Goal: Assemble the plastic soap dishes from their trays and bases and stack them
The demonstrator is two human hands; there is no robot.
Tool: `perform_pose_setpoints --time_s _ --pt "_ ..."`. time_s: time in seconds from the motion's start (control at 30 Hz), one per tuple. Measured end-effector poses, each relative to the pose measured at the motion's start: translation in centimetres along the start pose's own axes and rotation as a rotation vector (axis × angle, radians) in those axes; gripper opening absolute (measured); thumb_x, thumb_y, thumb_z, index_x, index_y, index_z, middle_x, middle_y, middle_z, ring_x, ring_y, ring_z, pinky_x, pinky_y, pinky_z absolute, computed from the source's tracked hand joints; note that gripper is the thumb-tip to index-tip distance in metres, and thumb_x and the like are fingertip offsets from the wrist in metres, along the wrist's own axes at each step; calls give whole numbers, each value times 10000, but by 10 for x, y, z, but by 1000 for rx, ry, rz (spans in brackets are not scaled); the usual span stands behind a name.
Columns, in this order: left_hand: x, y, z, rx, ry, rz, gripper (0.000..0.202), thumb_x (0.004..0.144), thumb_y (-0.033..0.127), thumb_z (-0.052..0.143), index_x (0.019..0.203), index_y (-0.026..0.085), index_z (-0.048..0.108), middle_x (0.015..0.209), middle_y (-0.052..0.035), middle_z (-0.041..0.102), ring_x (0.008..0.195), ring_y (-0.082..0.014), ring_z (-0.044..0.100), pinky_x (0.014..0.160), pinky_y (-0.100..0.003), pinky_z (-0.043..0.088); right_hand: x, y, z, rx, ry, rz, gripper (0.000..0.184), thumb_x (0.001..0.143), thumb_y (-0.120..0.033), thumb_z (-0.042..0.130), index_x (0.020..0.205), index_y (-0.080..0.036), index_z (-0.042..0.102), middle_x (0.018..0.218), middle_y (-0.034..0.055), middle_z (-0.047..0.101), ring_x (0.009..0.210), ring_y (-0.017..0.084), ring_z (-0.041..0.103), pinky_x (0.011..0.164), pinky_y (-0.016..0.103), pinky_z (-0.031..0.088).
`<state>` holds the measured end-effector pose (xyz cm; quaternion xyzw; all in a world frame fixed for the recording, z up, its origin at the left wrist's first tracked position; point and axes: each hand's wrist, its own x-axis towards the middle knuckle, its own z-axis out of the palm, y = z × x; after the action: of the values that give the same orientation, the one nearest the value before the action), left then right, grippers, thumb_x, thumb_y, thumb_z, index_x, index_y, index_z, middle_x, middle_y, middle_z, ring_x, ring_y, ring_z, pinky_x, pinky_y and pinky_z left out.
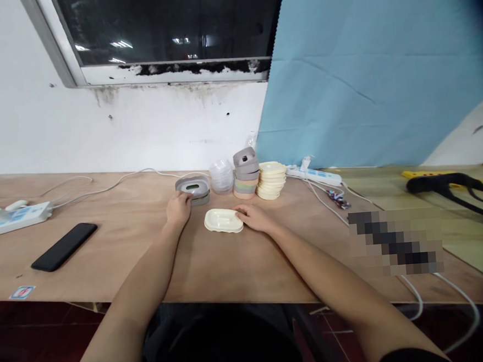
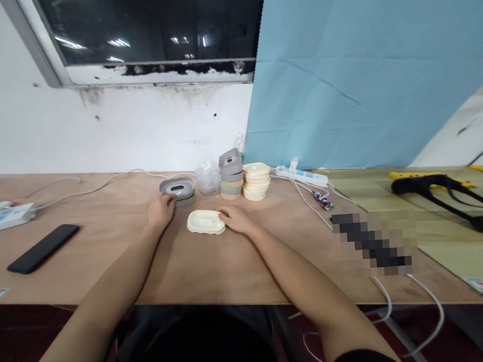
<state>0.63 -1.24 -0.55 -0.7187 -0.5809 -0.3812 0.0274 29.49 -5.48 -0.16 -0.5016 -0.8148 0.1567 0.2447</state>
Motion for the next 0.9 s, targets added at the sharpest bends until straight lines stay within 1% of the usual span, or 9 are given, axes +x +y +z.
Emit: perform_pose_setpoints --time_s 0.13,0.2,0.3,0.37,0.43,0.53,0.63,0.77,0.9 --pt "0 5 -1 -86 115 88 215 888 244 528 1045 217 672 1029 -66 644 927 -200 626 816 -307 493 -1 1 1 -11 34 -4 277 890 -271 510 1103 -188 667 953 58 713 790 167 626 727 268 442" --pt "-2 12 -3 -135 163 164 225 899 264 523 1068 207 660 1020 -70 640 914 -190 623 798 -305 500 -1 1 0 -30 97 -3 329 887 -299 519 1174 -183 631 887 52 707 763 170 619 719 277 449" --pt "-6 29 -9 -193 212 281 258 918 292 510 1121 193 633 1023 -85 637 919 -186 614 785 -313 508 -2 -2 -1 -52 280 -38 478 872 -327 544 1328 -191 505 895 45 686 698 162 598 728 300 469" --pt "-11 41 -13 -220 229 353 264 918 289 512 1139 192 619 1034 -91 634 936 -188 608 785 -320 515 -2 -5 -2 -61 408 -74 573 861 -359 563 1392 -200 416 1006 67 667 663 155 579 734 323 484" --pt "-15 52 -17 -250 227 417 251 919 272 508 1136 198 610 1027 -87 631 950 -187 605 788 -325 521 -3 -8 -2 -82 507 -109 636 848 -401 585 1413 -200 374 1102 98 634 663 160 566 740 344 495" --pt "-20 63 -22 -297 185 504 219 921 250 499 1109 203 603 994 -76 630 954 -180 602 802 -329 525 -3 -11 -2 -99 586 -175 640 822 -425 621 1385 -205 409 1195 123 576 703 169 562 755 350 498" --pt "-22 69 -25 -332 163 563 204 919 239 499 1091 202 601 978 -70 631 952 -174 596 830 -332 515 -5 -14 -2 -58 601 -216 460 856 -393 577 1275 -211 521 1169 106 569 713 160 560 744 329 492" --pt "-24 70 -31 -332 143 518 263 900 312 541 1131 195 586 1050 -92 607 996 -193 589 850 -345 507 -7 -18 -4 33 633 -193 329 887 -422 525 1095 -185 617 950 71 611 742 172 558 704 301 465" --pt "-23 68 -31 -281 90 360 339 891 418 539 1130 187 604 1072 -99 599 956 -194 602 782 -313 506 -8 -23 -3 160 620 -41 370 883 -510 493 907 -174 645 757 38 610 705 168 549 658 274 434"
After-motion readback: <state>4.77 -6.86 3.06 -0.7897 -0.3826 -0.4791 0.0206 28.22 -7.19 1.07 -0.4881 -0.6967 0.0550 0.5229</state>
